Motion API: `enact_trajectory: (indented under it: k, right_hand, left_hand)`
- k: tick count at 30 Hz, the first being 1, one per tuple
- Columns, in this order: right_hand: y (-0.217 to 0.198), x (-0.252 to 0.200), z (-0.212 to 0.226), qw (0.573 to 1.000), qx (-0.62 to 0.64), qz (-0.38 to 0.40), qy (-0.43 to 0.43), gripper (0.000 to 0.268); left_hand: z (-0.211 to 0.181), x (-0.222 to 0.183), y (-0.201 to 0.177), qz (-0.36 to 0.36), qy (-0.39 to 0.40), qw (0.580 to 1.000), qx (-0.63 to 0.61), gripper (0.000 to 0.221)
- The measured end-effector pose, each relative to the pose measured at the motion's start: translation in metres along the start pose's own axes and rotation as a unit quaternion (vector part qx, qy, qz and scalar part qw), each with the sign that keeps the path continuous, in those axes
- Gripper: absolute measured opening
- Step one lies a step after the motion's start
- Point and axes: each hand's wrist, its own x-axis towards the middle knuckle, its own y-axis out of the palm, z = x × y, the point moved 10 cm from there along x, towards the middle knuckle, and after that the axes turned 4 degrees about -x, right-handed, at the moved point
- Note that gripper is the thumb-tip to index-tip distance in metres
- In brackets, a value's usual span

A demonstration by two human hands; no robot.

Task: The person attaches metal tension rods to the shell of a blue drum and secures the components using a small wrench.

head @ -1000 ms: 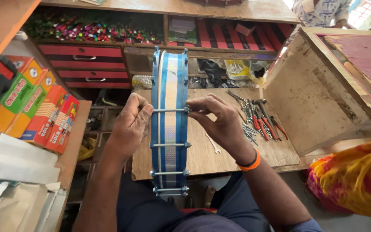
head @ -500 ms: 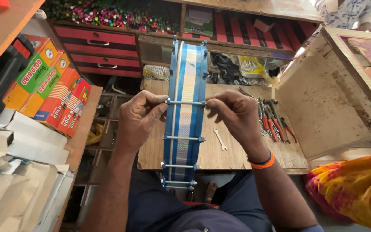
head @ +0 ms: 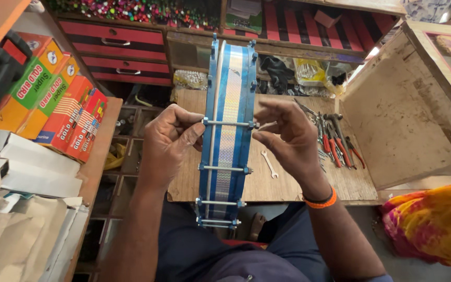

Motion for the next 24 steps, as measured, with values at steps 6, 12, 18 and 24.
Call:
enact_trajectory:
  k: [6, 12, 18, 24]
  right_hand:
    - [-0.006, -0.002, -0.027, 0.984, -0.111, 0.024, 0.137, 0.007]
    - [0.004, -0.001, 0.025, 0.976, -0.202, 0.010, -0.077, 0.013]
    - [0.005, 0.000, 0.008, 0.999, 0.017, 0.020, 0.019, 0.027]
    - [0.003, -0.002, -0.003, 0.982, -0.137, 0.041, 0.127, 0.006]
  left_hand:
    - [-0.004, -0.005, 0.005, -0.015, 0.000, 1.000, 0.011, 0.010]
    - [-0.026, -0.016, 0.016, -0.066, 0.029, 0.991, 0.109, 0.028]
    - [-0.036, -0.026, 0.037, -0.093, 0.070, 0.955, 0.272, 0.041]
    - [-0.039, -0.032, 0.041, -0.125, 0.074, 0.929, 0.340, 0.034]
